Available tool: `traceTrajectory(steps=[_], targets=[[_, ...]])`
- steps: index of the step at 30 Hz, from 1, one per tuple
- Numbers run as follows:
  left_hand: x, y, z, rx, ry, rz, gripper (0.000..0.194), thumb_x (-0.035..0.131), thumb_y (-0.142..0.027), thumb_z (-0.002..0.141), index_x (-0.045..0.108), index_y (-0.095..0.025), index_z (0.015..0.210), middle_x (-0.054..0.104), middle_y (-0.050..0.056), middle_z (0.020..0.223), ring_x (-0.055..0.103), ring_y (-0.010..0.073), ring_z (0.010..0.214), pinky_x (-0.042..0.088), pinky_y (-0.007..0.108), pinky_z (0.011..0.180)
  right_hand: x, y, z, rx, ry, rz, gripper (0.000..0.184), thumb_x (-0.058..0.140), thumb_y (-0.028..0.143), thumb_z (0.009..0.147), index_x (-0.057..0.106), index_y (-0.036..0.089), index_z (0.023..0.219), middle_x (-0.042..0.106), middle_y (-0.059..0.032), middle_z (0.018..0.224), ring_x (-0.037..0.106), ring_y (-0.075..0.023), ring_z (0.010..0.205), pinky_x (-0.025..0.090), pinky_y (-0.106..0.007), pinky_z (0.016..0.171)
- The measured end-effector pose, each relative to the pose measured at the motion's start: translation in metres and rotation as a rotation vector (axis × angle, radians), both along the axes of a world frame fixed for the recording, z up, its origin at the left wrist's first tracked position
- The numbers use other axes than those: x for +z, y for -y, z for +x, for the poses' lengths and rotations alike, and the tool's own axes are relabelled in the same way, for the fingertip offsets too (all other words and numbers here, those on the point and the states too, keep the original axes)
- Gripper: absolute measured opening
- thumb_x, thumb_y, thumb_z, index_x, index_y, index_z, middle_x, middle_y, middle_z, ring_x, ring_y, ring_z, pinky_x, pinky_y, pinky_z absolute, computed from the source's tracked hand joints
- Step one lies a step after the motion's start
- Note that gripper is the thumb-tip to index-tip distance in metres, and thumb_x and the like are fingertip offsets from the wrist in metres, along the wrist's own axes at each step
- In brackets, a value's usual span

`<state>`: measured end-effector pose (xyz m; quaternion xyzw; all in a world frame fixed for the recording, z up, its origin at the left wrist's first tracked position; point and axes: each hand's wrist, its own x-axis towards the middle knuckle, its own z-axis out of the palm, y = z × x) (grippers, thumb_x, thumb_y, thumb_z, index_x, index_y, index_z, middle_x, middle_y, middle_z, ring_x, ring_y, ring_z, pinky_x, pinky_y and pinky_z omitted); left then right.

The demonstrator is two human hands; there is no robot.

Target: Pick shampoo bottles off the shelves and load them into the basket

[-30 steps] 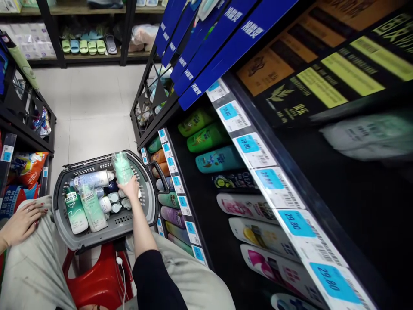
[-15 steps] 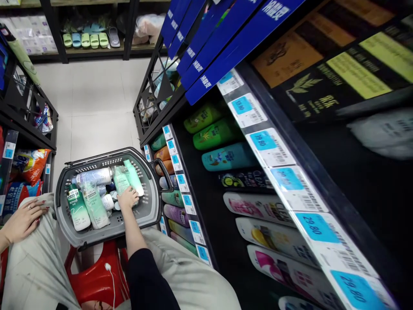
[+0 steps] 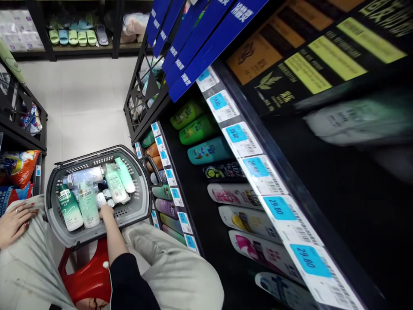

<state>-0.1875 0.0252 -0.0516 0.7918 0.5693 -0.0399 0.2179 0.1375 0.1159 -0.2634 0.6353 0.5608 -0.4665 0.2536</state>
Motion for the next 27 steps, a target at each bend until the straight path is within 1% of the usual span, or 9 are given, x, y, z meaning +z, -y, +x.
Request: traceTrajectory(steps=[7, 10, 14, 18, 20, 21, 24, 25, 27], targets=[[-0.013, 0.004, -0.013, -0.126, -0.060, 0.128, 0.038, 0.040, -0.031, 0.087, 0.064, -0.021, 0.114, 0.064, 0.004, 0.121, 0.052, 0.0267, 0.118, 0.033, 0.046, 0.107, -0.014, 0.012, -0.004, -0.186, 0.085, 0.121, 0.018, 0.061, 0.027, 0.088, 0.064, 0.012, 0.099, 0.062, -0.0076, 0.113, 0.054, -0.0224, 0.115, 0.044, -0.046, 0.098], [-0.012, 0.001, -0.011, -0.121, -0.058, 0.104, 0.038, 0.039, -0.030, 0.087, 0.064, -0.022, 0.115, 0.064, 0.003, 0.121, 0.051, 0.0267, 0.120, 0.034, 0.046, 0.106, -0.016, 0.010, -0.004, -0.234, 0.067, 0.133, 0.017, 0.065, 0.025, 0.085, 0.064, 0.012, 0.094, 0.063, -0.0071, 0.110, 0.053, -0.0230, 0.116, 0.043, -0.046, 0.099], [-0.007, -0.002, -0.006, -0.121, -0.062, 0.079, 0.038, 0.036, -0.027, 0.090, 0.063, -0.023, 0.115, 0.063, 0.002, 0.123, 0.049, 0.0249, 0.123, 0.028, 0.044, 0.110, -0.014, 0.003, -0.001, -0.334, 0.033, 0.149, 0.018, 0.065, 0.027, 0.084, 0.064, 0.012, 0.093, 0.064, -0.0076, 0.107, 0.055, -0.0231, 0.113, 0.041, -0.048, 0.100], [-0.007, -0.002, -0.005, -0.123, -0.046, 0.084, 0.036, 0.038, -0.026, 0.090, 0.062, -0.020, 0.116, 0.063, 0.003, 0.123, 0.048, 0.0238, 0.122, 0.026, 0.043, 0.110, -0.001, 0.006, 0.001, -0.402, -0.095, 0.151, 0.023, 0.061, 0.031, 0.085, 0.063, 0.012, 0.099, 0.066, -0.0092, 0.102, 0.063, -0.0201, 0.097, 0.050, -0.039, 0.087], [-0.008, -0.001, -0.004, -0.116, -0.030, 0.088, 0.035, 0.039, -0.025, 0.090, 0.062, -0.019, 0.116, 0.063, 0.003, 0.122, 0.047, 0.0233, 0.122, 0.025, 0.042, 0.110, 0.009, 0.012, -0.004, -0.394, -0.204, 0.205, 0.029, 0.059, 0.033, 0.085, 0.060, 0.015, 0.109, 0.067, -0.0091, 0.106, 0.063, -0.0188, 0.100, 0.049, -0.032, 0.088], [-0.009, 0.000, -0.004, -0.112, -0.024, 0.090, 0.035, 0.039, -0.024, 0.090, 0.061, -0.019, 0.116, 0.063, 0.003, 0.122, 0.047, 0.0231, 0.122, 0.025, 0.042, 0.110, 0.015, 0.015, -0.008, -0.382, -0.247, 0.234, 0.038, 0.062, 0.035, 0.082, 0.057, 0.016, 0.114, 0.066, -0.0098, 0.110, 0.062, -0.0194, 0.105, 0.048, -0.029, 0.090], [-0.011, 0.002, -0.002, -0.099, -0.007, 0.100, 0.036, 0.038, -0.023, 0.089, 0.061, -0.019, 0.116, 0.063, 0.003, 0.121, 0.047, 0.0228, 0.122, 0.025, 0.041, 0.110, 0.029, 0.024, -0.024, -0.350, -0.271, 0.282, 0.074, 0.077, 0.041, 0.060, 0.048, 0.013, 0.122, 0.060, -0.0168, 0.121, 0.059, -0.0276, 0.113, 0.047, -0.032, 0.092], [-0.012, 0.002, -0.001, -0.097, -0.001, 0.108, 0.036, 0.037, -0.024, 0.089, 0.061, -0.019, 0.115, 0.063, 0.004, 0.121, 0.047, 0.0228, 0.122, 0.025, 0.041, 0.110, 0.033, 0.026, -0.029, -0.347, -0.256, 0.290, 0.079, 0.079, 0.042, 0.056, 0.047, 0.013, 0.121, 0.059, -0.0193, 0.121, 0.059, -0.0306, 0.113, 0.048, -0.034, 0.092], [-0.013, 0.003, 0.000, -0.099, 0.007, 0.125, 0.036, 0.036, -0.023, 0.089, 0.062, -0.019, 0.113, 0.064, 0.004, 0.119, 0.048, 0.0226, 0.122, 0.024, 0.042, 0.111, 0.041, 0.028, -0.034, -0.353, -0.226, 0.303, 0.077, 0.079, 0.043, 0.054, 0.047, 0.014, 0.118, 0.060, -0.0201, 0.117, 0.060, -0.0327, 0.109, 0.049, -0.036, 0.089]])
